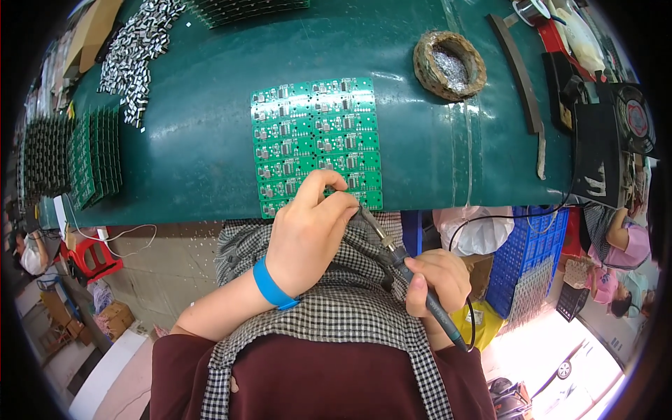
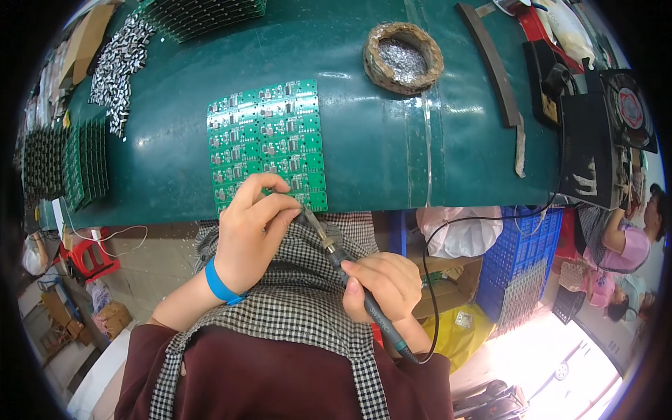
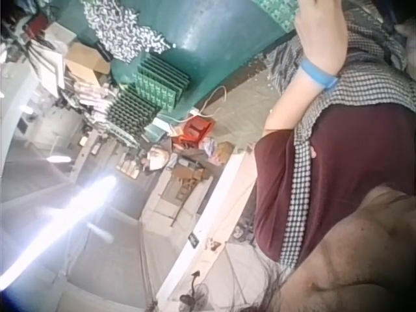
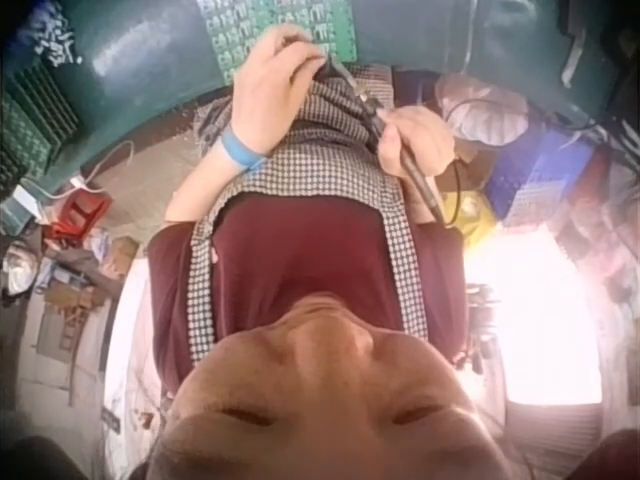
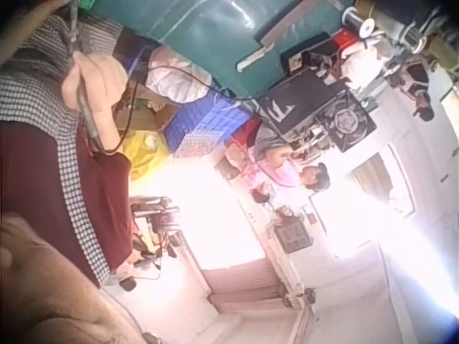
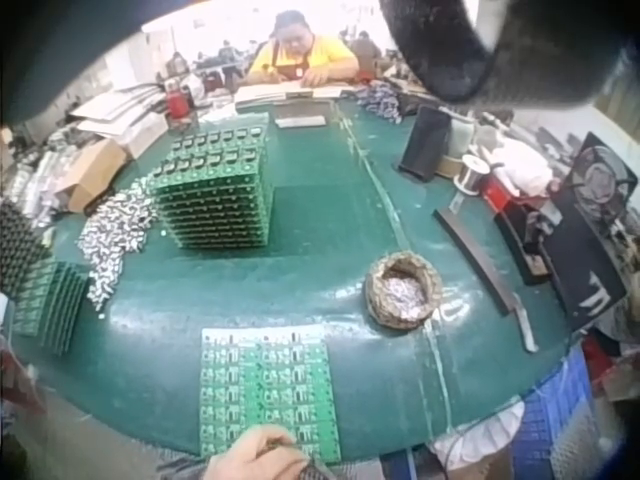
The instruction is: The person solders electronic components onto a printed circuit board using a soldering iron and solder wire.
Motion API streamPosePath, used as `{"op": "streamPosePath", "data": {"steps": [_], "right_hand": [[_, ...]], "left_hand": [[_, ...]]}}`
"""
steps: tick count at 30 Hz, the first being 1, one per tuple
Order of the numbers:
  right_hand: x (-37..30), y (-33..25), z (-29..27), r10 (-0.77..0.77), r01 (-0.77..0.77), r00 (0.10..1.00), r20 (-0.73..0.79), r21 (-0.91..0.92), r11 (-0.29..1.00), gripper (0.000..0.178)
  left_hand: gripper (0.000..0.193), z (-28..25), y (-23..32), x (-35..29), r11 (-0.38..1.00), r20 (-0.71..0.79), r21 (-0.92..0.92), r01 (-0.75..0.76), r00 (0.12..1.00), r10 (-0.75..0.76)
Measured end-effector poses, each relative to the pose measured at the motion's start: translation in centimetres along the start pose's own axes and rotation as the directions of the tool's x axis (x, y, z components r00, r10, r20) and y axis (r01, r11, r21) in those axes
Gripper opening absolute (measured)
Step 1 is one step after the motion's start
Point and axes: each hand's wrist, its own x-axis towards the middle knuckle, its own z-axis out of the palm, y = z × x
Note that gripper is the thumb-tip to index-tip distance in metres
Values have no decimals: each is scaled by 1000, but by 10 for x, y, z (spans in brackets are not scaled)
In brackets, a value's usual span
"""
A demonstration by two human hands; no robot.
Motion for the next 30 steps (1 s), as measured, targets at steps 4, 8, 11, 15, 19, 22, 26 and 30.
{"op": "streamPosePath", "data": {"steps": [4,8,11,15,19,22,26,30], "right_hand": [[-3,-3,-1,-4,4,1000,-14,-14,1000,11],[-5,-3,-3,13,-17,993,-115,-29,999,13],[-10,3,-4,51,-49,985,-166,15,999,15],[9,-3,0,96,-103,989,-110,-56,993,20],[33,2,24,148,-146,988,-43,40,988,41],[61,0,37,88,-86,995,55,-48,995,37],[82,-1,59,95,-88,994,51,-120,989,22],[95,3,72,112,-103,991,77,-111,988,21]], "left_hand": [[15,-3,0,-1,999,8,-38,-12,1000,13],[13,-37,1,-5,955,61,-226,193,981,-184],[7,-60,-25,-15,898,-35,-328,295,945,-324],[3,-125,-75,-6,853,-613,477,212,776,150],[6,-149,-74,27,918,-790,252,306,613,13],[12,-97,-55,56,963,-500,256,82,864,59],[11,-60,-52,66,997,-347,11,82,935,-73],[10,-56,-58,71,993,-335,-14,118,935,-116]]}}
